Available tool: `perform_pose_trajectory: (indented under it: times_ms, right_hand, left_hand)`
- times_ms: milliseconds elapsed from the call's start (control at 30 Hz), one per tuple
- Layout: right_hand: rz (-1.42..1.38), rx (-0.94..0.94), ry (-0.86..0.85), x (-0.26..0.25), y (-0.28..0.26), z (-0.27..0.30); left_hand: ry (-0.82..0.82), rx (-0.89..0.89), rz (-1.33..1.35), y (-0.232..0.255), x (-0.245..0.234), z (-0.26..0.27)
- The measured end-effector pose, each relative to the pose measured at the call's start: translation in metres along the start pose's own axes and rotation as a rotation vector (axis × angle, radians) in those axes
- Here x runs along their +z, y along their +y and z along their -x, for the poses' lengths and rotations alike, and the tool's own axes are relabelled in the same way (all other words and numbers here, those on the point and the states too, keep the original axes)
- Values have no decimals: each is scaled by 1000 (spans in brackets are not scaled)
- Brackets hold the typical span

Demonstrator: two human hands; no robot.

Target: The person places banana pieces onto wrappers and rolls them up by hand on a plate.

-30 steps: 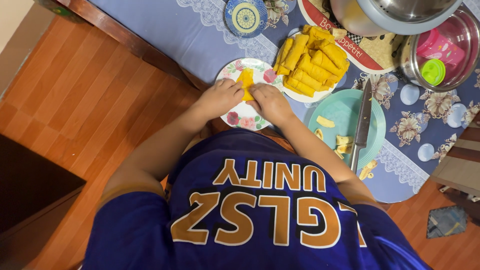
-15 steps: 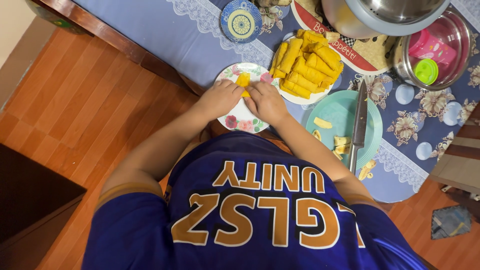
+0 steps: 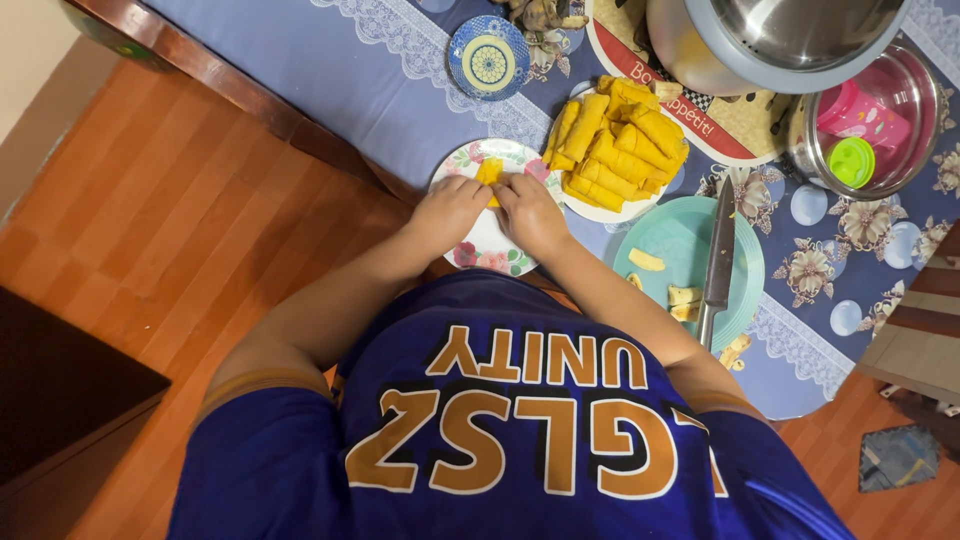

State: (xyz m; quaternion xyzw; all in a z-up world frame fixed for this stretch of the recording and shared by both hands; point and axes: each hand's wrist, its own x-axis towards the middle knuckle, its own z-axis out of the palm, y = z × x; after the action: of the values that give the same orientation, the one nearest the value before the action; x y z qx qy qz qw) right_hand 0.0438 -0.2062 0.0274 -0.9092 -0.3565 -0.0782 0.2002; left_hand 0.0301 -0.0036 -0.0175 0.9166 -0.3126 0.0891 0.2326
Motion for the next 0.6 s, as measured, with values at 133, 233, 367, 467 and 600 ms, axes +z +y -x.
perform_pose_trajectory:
  times_ms: [133,233,367,467,600]
  right_hand:
    - [-25,-75,37,-3,0,-1]
    - [-24,-82,19,-7,0,-3]
    - [-50,-80,5,-10,1,-5]
    - [-15,-97,60,-9,-2,-5]
    - [-10,-85,10,-5,2,-8]
  left_hand:
    - [198,24,22,5,-5,5]
    - [104,4,57,4,-5,7]
    - [149,63,-2,1,-7,3]
    - [121,65,-28,-1,-9,1]
    - [107,88,-83,-4,-4,-4]
